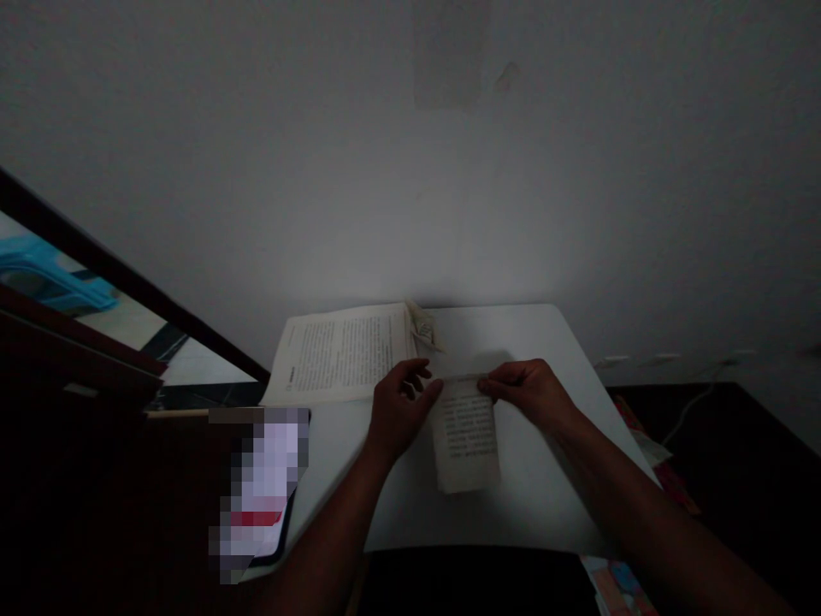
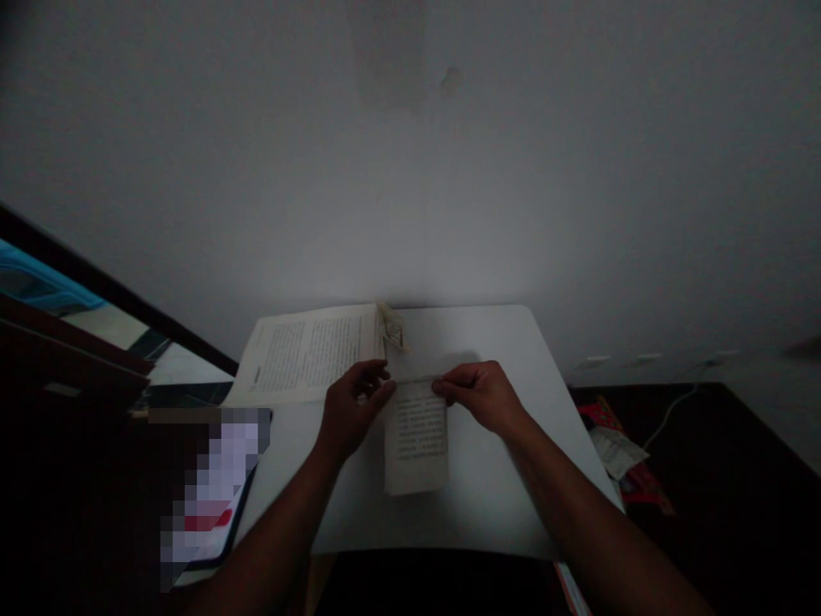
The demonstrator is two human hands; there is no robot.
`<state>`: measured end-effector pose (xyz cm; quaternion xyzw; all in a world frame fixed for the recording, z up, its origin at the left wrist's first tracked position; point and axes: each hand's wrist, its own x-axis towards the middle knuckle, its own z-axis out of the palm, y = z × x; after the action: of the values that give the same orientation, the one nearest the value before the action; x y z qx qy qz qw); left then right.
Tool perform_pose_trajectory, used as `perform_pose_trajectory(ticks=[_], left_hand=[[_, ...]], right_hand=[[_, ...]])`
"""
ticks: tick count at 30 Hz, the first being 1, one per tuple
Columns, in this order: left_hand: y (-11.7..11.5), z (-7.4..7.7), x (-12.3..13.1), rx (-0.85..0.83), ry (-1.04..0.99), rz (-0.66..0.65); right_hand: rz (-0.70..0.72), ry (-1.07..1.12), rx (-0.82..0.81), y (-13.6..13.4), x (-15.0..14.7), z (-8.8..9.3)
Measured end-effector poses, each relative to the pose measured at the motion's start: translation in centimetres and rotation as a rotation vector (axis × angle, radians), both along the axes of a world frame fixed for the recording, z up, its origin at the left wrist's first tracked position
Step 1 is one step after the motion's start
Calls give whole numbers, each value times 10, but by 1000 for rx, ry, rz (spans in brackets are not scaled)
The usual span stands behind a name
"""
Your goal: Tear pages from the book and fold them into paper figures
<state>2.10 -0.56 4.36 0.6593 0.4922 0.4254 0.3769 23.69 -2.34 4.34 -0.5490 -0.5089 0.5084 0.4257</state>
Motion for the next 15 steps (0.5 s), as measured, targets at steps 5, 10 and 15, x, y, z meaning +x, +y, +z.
perform_pose_trajectory(ticks=[5, 10, 15], left_hand=[[2, 24, 8, 281, 336, -266], [7, 14, 17, 283, 363, -370], [13, 6, 7, 275, 284, -45]], right_hand=[[176, -204, 5, 2, -11, 12], [231, -292, 11, 6, -20, 20], [251, -223, -67, 5, -15, 19]])
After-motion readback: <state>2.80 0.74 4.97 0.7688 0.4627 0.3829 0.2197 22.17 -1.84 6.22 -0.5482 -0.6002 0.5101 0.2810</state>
